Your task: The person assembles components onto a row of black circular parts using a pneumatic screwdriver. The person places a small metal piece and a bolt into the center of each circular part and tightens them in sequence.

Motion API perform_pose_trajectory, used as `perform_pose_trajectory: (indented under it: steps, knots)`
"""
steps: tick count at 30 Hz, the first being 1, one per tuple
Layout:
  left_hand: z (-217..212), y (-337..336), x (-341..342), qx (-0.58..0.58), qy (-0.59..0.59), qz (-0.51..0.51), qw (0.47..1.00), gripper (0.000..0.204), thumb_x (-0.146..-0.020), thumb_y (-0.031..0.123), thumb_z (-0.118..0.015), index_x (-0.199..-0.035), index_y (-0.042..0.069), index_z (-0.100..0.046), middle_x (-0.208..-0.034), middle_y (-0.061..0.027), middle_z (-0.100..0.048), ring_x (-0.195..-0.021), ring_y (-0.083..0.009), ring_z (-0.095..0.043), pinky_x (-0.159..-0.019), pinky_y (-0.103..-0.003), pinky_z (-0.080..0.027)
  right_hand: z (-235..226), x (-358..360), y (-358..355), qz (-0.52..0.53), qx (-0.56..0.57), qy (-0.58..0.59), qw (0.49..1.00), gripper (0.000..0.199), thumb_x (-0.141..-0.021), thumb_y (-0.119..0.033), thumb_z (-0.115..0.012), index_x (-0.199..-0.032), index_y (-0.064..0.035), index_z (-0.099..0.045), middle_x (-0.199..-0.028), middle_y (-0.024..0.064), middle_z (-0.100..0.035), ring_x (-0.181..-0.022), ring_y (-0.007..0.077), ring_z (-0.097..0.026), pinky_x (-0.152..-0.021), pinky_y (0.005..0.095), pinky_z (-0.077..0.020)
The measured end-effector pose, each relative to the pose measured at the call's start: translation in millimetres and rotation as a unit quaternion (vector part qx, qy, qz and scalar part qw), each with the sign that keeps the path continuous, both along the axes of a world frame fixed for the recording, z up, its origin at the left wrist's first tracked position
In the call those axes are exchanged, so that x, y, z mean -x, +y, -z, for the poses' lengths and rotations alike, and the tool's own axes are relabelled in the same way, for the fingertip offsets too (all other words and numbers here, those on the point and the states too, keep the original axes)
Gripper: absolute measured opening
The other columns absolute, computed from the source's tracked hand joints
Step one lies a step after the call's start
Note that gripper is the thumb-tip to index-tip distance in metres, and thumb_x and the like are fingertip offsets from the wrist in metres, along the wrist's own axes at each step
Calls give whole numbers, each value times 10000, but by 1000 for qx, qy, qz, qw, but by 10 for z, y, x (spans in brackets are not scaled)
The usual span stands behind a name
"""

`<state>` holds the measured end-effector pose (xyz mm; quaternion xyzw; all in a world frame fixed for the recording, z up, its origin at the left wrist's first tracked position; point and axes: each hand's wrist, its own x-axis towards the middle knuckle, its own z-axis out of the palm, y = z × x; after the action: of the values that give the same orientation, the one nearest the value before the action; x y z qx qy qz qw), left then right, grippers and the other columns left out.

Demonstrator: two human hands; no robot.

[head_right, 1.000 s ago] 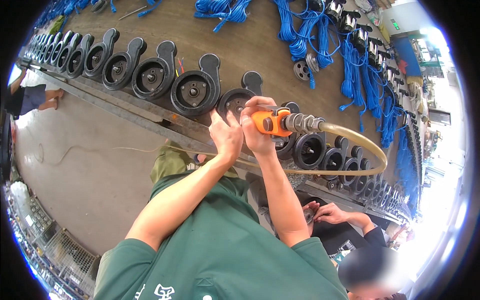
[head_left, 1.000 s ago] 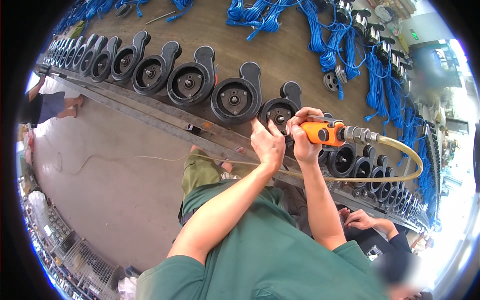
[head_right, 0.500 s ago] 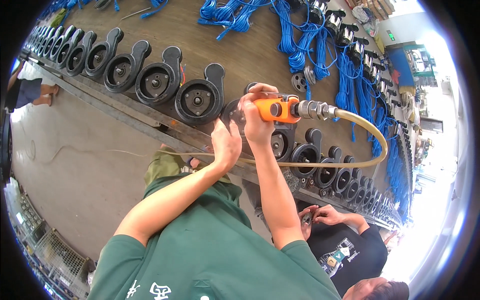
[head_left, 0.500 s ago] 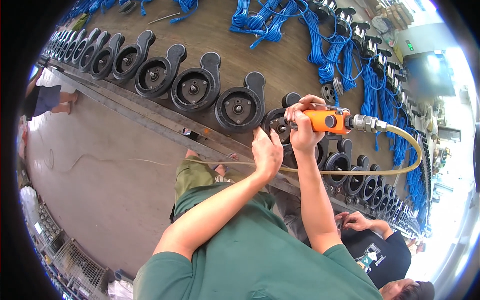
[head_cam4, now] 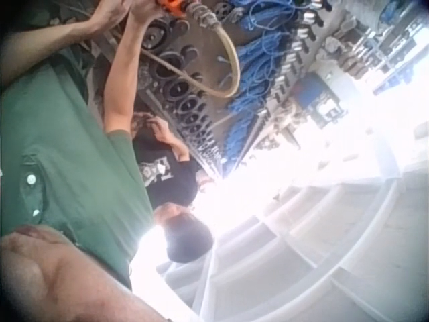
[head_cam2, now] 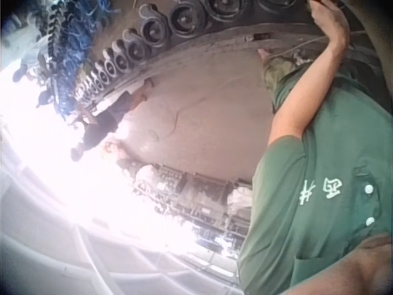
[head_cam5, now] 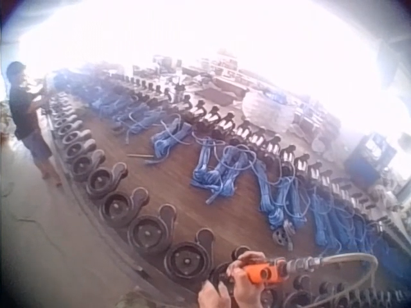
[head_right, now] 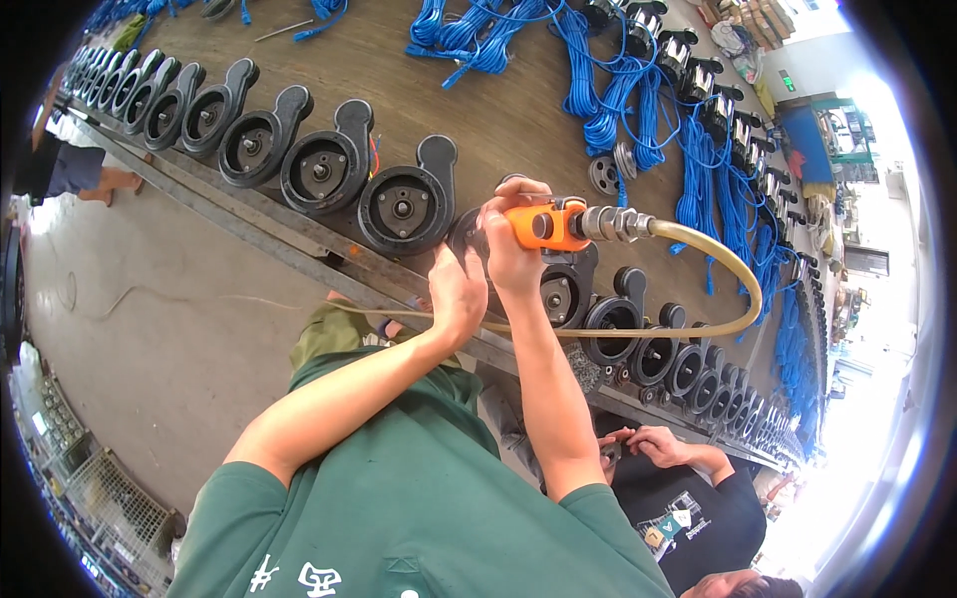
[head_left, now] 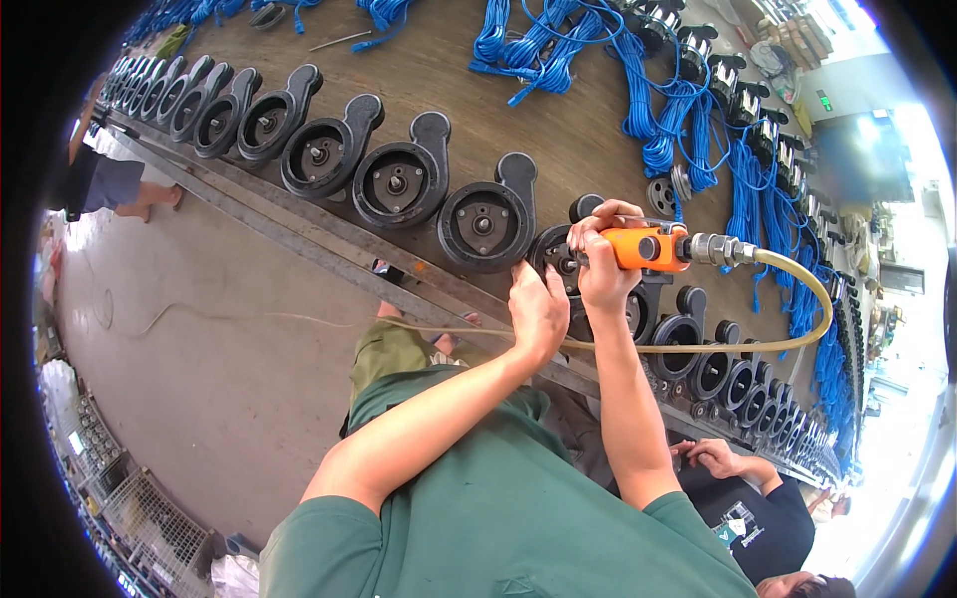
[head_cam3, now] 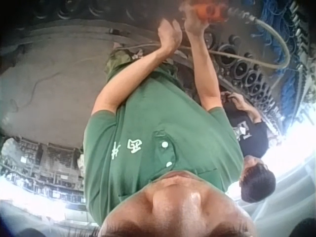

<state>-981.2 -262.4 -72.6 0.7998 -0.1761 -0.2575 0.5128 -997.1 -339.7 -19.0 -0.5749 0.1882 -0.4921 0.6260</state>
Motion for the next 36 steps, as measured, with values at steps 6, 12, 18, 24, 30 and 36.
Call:
perform_pose_trajectory:
  steps: [6,12,18,24,30,36]
  knots:
    - [19,-3,19,10,4,3,1000,385,-973,199,-530,-1189,-115,-475,-1062,-351,-615,-951,-504,-628,-843,-521,-515,-58,1,15,-18,-10,8,1000,233,-831,20,-519,-1059,1,-476,-731,49,-525,-643,127,-508,-656,305,-481]
    - [29,-7,31,26,6,1,1000,402,-972,200,-533,-1206,-121,-470,-1070,-355,-611,-967,-505,-624,-850,-521,-514,-92,13,3,-34,-13,20,999,234,-830,20,-521,-1059,-2,-476,-725,44,-524,-645,121,-506,-663,304,-481]
    - [29,-4,45,19,9,2,1000,400,-971,198,-537,-1202,-123,-473,-1067,-364,-606,-966,-507,-622,-851,-519,-513,-124,8,14,-32,-11,26,999,230,-836,15,-527,-1060,-5,-476,-731,44,-530,-646,123,-506,-667,306,-482]
    - [-36,13,42,23,13,3,1000,388,-971,195,-539,-1186,-121,-479,-1056,-359,-612,-950,-508,-624,-844,-520,-514,-118,13,13,-39,-16,22,999,207,-840,31,-529,-1033,-21,-476,-746,50,-517,-656,137,-512,-665,313,-478]
    - [-76,18,53,18,12,-3,1000,379,-971,197,-538,-1175,-117,-484,-1042,-350,-618,-942,-506,-627,-838,-520,-516,-140,-2,9,-34,-11,50,998,192,-833,48,-522,-1002,-27,-471,-754,62,-509,-662,154,-522,-659,322,-475]
    - [-146,30,30,8,42,11,999,413,-972,198,-521,-1248,-101,-450,-1081,-355,-614,-991,-510,-610,-876,-524,-497,-181,38,-66,-72,36,94,992,255,-815,3,-550,-1062,18,-489,-725,61,-539,-641,141,-536,-652,306,-485]
